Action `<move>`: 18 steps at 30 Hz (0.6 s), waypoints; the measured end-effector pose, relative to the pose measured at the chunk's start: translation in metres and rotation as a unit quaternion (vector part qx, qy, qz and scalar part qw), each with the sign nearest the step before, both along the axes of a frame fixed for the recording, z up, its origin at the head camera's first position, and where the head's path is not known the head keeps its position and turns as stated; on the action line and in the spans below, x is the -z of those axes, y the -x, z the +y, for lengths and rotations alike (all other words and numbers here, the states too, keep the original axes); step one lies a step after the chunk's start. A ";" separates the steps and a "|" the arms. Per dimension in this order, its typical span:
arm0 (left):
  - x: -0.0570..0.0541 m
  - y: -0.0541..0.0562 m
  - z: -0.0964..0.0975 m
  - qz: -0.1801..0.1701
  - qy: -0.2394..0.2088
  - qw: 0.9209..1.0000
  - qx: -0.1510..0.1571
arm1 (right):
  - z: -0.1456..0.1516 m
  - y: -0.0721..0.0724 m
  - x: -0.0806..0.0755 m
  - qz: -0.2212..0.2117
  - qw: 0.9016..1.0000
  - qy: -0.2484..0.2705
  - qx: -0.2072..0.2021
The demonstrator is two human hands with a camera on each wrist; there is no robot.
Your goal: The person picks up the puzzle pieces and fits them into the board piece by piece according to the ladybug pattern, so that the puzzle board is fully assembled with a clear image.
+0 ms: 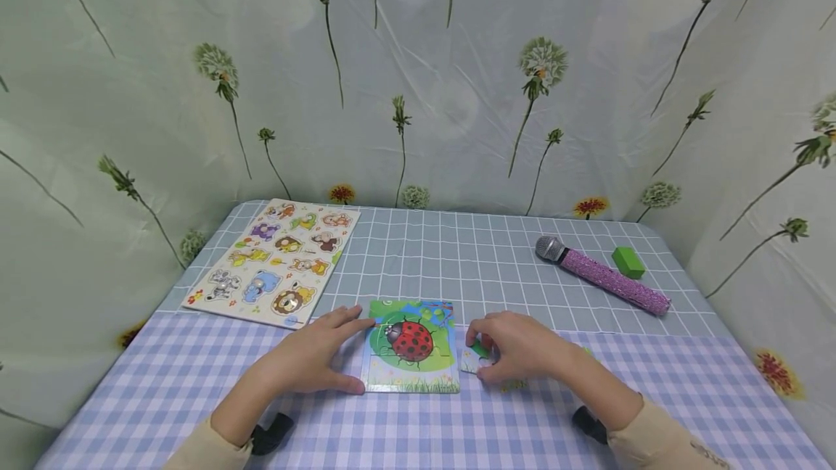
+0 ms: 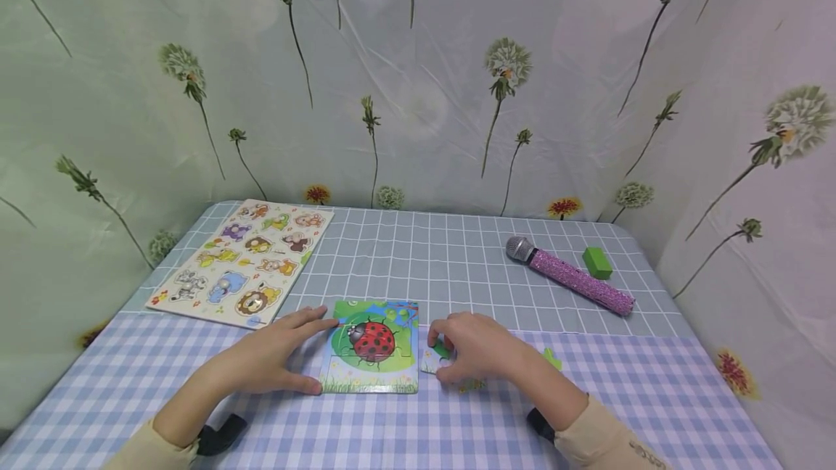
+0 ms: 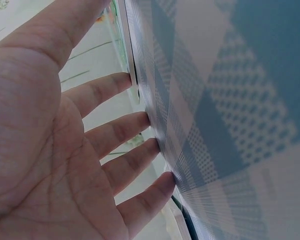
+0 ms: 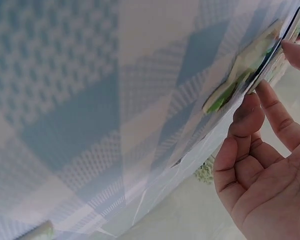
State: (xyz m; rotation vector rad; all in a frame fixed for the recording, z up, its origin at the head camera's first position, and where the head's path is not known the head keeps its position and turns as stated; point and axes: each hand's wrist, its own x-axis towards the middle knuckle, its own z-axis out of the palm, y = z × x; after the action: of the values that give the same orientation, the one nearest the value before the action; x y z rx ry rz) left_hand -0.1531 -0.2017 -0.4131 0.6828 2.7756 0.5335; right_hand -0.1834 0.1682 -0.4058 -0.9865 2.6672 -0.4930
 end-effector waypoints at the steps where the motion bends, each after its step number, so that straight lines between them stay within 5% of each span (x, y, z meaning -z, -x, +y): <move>1: 0.000 0.000 0.000 0.001 0.000 1.000 0.001 | 0.000 0.000 -0.001 -0.003 1.000 0.002 -0.001; 18: 0.000 -0.001 0.000 0.000 -0.002 1.000 -0.002 | -0.008 0.008 -0.009 0.002 1.000 0.015 -0.010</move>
State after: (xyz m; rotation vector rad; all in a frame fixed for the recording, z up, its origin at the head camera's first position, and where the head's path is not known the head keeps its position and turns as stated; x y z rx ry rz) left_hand -0.1520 -0.2020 -0.4133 0.6773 2.7769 0.5395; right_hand -0.1915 0.1600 -0.3964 -1.0236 2.6583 -0.5275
